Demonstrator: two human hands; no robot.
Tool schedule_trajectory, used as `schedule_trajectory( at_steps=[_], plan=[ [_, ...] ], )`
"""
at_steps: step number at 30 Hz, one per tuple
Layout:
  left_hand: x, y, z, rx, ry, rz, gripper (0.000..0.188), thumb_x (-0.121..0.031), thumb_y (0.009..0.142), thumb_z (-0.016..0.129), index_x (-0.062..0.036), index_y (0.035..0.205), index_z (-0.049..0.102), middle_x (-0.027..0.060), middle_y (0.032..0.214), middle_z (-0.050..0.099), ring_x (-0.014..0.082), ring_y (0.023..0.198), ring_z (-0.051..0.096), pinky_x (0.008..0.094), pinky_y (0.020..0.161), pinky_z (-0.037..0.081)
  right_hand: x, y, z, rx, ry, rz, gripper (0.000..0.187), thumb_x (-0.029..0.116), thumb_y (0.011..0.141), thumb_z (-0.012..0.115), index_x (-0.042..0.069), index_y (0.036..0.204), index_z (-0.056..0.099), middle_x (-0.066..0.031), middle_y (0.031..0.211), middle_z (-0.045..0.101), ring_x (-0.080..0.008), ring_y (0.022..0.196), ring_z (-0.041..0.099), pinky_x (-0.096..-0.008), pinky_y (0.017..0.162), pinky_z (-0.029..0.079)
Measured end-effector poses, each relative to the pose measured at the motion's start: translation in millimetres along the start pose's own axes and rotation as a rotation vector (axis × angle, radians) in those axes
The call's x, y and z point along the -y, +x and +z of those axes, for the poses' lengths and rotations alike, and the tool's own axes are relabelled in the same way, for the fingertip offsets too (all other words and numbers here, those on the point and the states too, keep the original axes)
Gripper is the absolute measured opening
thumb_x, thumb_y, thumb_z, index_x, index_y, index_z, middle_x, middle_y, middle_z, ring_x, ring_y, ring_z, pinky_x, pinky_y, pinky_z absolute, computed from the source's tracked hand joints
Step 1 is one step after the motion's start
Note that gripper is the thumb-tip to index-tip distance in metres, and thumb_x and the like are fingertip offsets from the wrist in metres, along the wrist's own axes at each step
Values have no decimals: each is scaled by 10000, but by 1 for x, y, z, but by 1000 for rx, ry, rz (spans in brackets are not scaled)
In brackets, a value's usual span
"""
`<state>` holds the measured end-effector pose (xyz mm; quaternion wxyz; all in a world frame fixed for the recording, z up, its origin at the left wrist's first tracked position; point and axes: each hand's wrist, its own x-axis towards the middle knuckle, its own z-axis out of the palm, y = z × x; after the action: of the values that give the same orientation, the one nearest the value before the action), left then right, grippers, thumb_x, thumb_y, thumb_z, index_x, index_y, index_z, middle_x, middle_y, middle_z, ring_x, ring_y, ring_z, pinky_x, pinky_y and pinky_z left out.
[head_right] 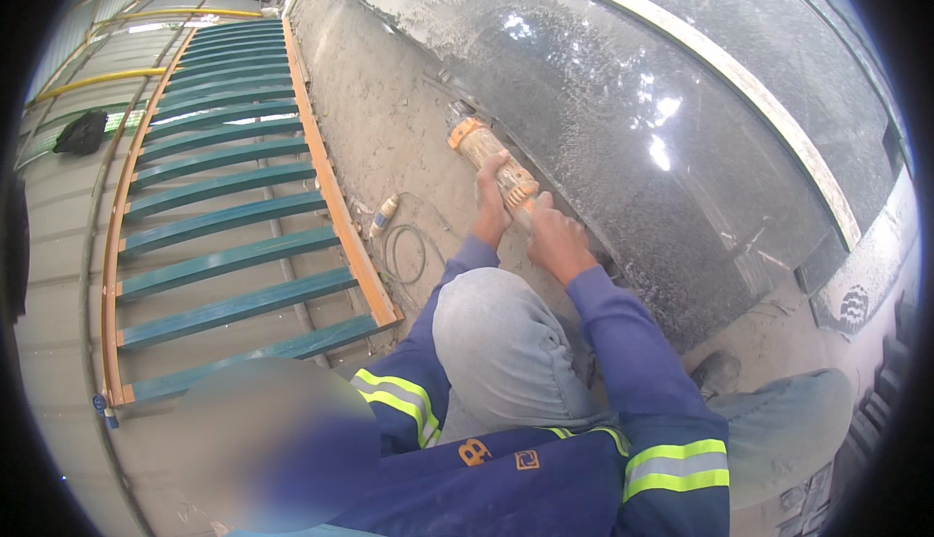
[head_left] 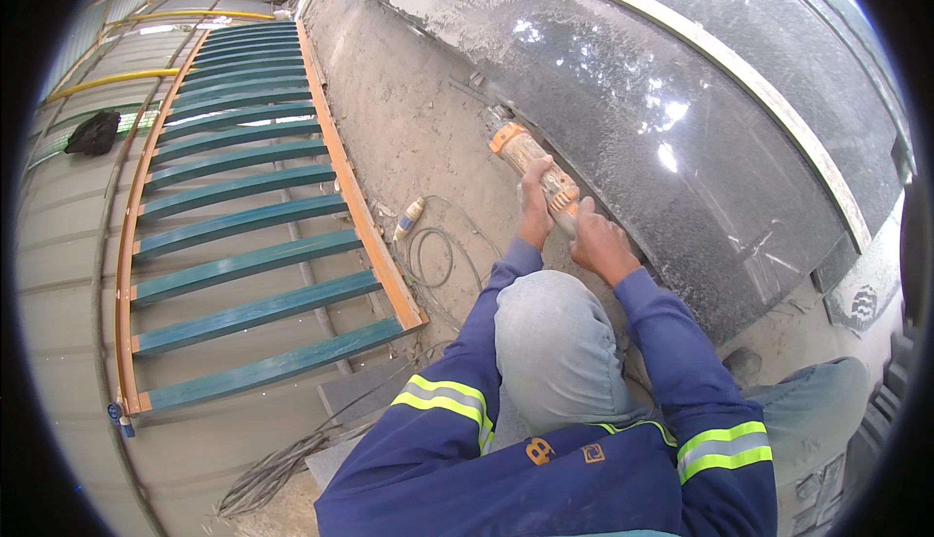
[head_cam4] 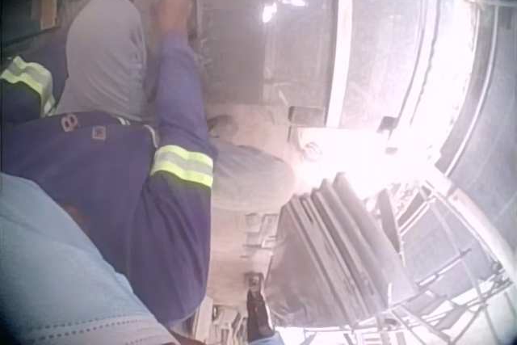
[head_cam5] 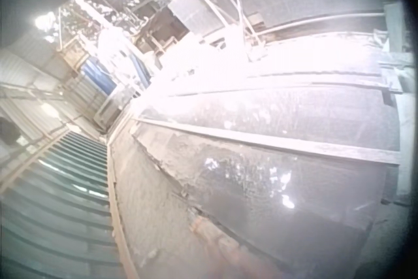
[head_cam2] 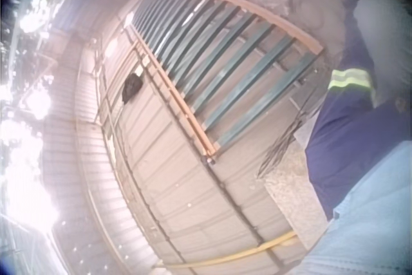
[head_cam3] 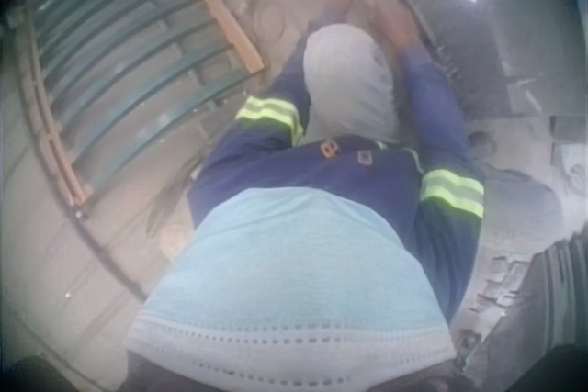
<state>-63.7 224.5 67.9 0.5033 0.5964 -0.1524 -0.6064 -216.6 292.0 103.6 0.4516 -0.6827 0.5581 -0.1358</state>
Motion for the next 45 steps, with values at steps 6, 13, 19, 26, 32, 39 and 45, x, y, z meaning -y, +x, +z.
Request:
schedule_trajectory(
  at_steps=[6,13,19,26,32,39,45],
  plan=[
    [-18,22,2,42,-11,30,340,-311,814,642,-44,1000,542,110,782,595,263,647,648,415,627,593,0,33,9,-25,17,-7,412,94,785,684,-33,1072,417,-338,966,674,-481,947,676,-540,825,544],
    [-23,15,6,72,-48,-31,322,-287,817,655,-53,1010,545,99,816,595,259,666,649,417,616,595,3,31,5,-27,28,-25,381,79,785,656,-34,1060,417,-341,966,672,-480,956,675,-539,834,542],
    [-5,-11,4,51,-3,-22,355,-310,817,653,-47,1023,533,122,836,591,283,709,658,441,643,599,-2,-6,1,10,48,3,399,83,787,674,-28,1061,407,-350,952,666,-492,946,670,-545,817,540],
    [7,-33,8,-8,2,-29,338,-297,828,648,-48,1028,537,118,831,588,280,703,655,439,645,597,-6,-30,0,18,36,14,426,91,784,693,-22,1068,396,-344,917,672,-496,910,674,-539,783,547],
    [-5,-13,12,44,-40,6,274,-275,829,656,-56,965,563,78,792,597,246,667,654,401,600,587,-11,1,6,-11,27,-11,399,92,790,673,-24,1063,405,-350,921,670,-486,916,679,-538,792,552],
    [-17,20,4,87,-7,3,352,-302,832,623,-52,1054,514,113,842,594,287,703,654,452,671,588,-6,33,12,-51,23,-31,353,76,794,633,-24,1058,422,-347,926,672,-477,926,683,-530,805,554],
    [-13,-1,7,98,-33,-24,362,-295,825,642,-53,1061,512,107,851,583,279,705,649,450,653,595,-1,7,2,-17,53,-5,346,61,795,623,-16,1063,419,-338,941,675,-479,933,682,-528,804,553]
  ],
)
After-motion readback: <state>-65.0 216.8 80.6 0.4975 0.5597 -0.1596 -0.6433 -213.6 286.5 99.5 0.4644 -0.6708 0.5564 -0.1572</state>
